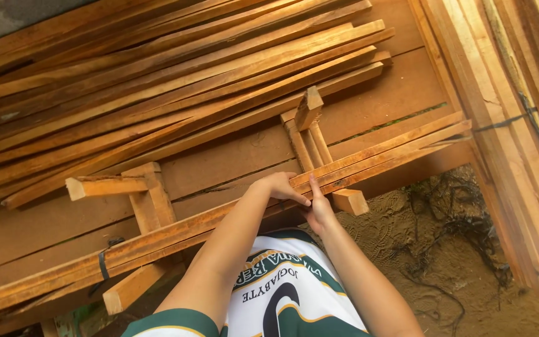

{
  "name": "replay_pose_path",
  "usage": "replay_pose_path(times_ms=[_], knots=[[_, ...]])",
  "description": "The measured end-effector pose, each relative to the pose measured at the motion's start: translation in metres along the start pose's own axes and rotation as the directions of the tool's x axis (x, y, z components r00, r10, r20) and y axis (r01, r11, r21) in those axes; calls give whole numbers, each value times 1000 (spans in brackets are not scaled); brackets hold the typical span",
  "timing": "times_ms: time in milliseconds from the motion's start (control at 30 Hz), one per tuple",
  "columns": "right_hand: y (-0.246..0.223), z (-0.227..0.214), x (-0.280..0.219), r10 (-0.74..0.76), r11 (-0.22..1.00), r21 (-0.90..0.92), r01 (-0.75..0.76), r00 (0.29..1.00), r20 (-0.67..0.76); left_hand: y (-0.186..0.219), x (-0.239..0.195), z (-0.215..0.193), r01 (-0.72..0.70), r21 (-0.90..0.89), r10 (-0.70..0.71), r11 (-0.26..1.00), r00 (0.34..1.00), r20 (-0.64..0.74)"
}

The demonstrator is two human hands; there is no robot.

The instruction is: The person arranges thin wooden planks on a wooden workbench and secures them into bundles using black plastic ties. They wrap the ties around the stacks of wood and tighten them by hand to hold the planks together.

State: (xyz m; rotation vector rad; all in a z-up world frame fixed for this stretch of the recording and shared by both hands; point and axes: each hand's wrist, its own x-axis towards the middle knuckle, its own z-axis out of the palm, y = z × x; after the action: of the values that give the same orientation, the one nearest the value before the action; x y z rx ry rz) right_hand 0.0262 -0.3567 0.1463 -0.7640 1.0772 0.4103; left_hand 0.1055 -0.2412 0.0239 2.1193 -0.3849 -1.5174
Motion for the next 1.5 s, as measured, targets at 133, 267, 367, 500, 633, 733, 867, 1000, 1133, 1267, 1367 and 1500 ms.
replay_pose_path(times_ms=[133,267,367,500,633,733,867,1000,1133,1267,1367,1500], knots=[[7,0,3,-36,995,97,33,999,32,-5,12,3,2,-7,-2,1000,1000,19],[19,-23,32,-23,964,265,-2,996,90,0,3,6,49,-13,-49,999,998,40],[11,-19,36,-35,946,324,-4,993,116,0,1,5,63,-12,-63,998,998,9],[8,-18,36,-23,961,276,-7,994,104,-7,6,4,47,119,-43,992,998,-40],[4,-16,6,-23,989,147,0,988,154,21,-67,-12,34,55,-28,998,994,-109],[19,-38,7,57,990,-138,-36,988,147,2,-105,-6,-82,66,97,994,956,-276],[29,-39,-2,-172,483,-846,226,972,162,-58,-170,12,-378,-74,249,923,732,-635],[32,22,-22,-333,205,-793,574,802,495,-124,-225,54,-406,-393,-131,825,538,-833],[59,103,-6,-240,-74,-678,731,647,724,-151,-253,91,-210,-785,-573,583,579,-580],[90,165,15,317,-487,-615,621,781,538,-134,-269,90,-346,-912,-528,-220,829,-187],[104,185,43,434,-607,-567,557,830,351,-123,-274,64,-464,-778,-457,-424,851,-259],[108,199,30,521,-595,-620,512,833,188,-99,-292,35,-509,-664,-428,-548,853,-299]])
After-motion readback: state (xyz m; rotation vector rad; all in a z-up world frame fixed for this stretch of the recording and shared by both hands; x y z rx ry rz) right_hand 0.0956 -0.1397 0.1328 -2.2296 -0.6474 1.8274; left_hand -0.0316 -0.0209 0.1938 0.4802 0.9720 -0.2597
